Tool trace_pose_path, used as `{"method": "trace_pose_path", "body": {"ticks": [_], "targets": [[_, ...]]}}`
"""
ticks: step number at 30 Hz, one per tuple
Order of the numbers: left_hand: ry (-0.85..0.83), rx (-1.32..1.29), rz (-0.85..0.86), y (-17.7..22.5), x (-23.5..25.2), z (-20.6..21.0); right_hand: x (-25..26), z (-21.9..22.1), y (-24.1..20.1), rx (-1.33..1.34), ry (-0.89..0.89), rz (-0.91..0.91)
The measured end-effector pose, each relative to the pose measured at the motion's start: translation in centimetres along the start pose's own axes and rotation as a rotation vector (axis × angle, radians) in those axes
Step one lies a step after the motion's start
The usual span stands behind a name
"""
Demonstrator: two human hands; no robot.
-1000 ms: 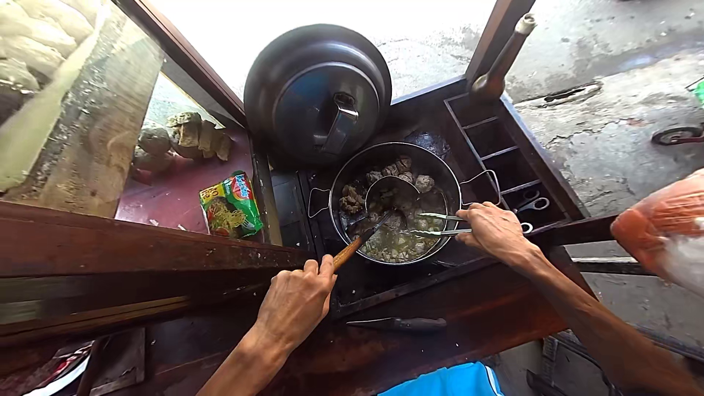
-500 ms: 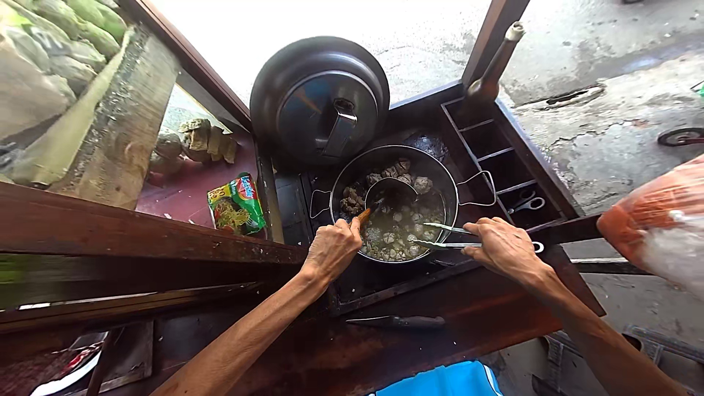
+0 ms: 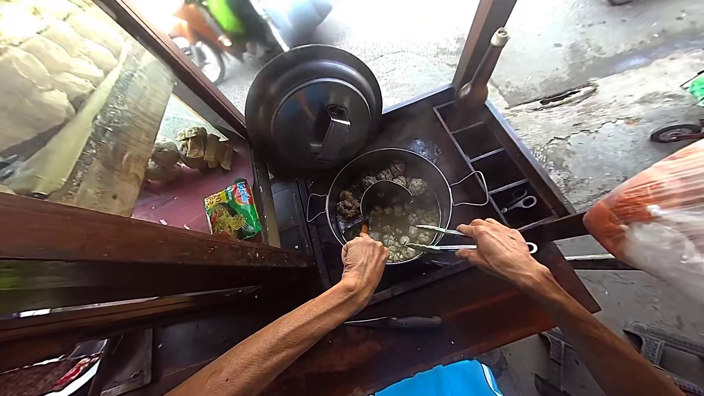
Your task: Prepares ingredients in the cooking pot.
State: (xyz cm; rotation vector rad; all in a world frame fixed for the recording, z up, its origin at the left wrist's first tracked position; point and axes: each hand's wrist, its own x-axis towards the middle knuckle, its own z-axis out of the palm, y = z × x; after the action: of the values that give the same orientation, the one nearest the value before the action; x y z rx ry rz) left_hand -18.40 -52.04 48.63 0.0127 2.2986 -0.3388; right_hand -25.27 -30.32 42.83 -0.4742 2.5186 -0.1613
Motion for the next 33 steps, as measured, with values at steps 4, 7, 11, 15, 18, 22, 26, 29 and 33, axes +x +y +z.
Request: {"method": "trace_pose_path", "body": {"ticks": [4, 7, 11, 15, 18, 22, 26, 29, 33], "targets": [[-0.072, -0.093, -0.016, -0.9, -1.1, -2.3, -0.2, -0.4, 0.5, 0.013, 0.017, 0.006], [-0.087, -0.170, -0.063, -2.4, -1.6, -2.8, -0.5, -0.7, 0.9, 0.035, 0.047, 0.008], [-0.081, -0.180, -0.068, -3.9, -2.7, -2.6, -0.8, -0.9, 1.3, 0.056, 0.064, 0.009], [-0.079, -0.134, -0.040, -3.7, -4.6, -2.1, -1.0, -0.8, 1.3, 0.067, 0.054, 0.005], [-0.071, -0.110, -0.036, -3.4, -5.7, -1.3, -0.9, -0.6, 1.0, 0.078, 0.044, 0.001], [-0.047, -0.091, -0.048, -2.8, -6.7, -0.7, -0.1, 0.1, 0.0, 0.081, 0.043, -0.012], [-0.025, -0.086, -0.049, -2.0, -7.6, -0.5, 2.3, 1.2, -2.4, 0.069, 0.065, -0.084], [-0.014, -0.088, -0.048, -1.3, -8.1, 0.1, 6.0, 2.4, -4.7, 0.005, 0.061, -0.148], [-0.037, -0.097, -0.050, -0.2, -8.7, 0.8, 11.3, 3.8, -7.4, -0.144, 0.066, -0.279]]}}
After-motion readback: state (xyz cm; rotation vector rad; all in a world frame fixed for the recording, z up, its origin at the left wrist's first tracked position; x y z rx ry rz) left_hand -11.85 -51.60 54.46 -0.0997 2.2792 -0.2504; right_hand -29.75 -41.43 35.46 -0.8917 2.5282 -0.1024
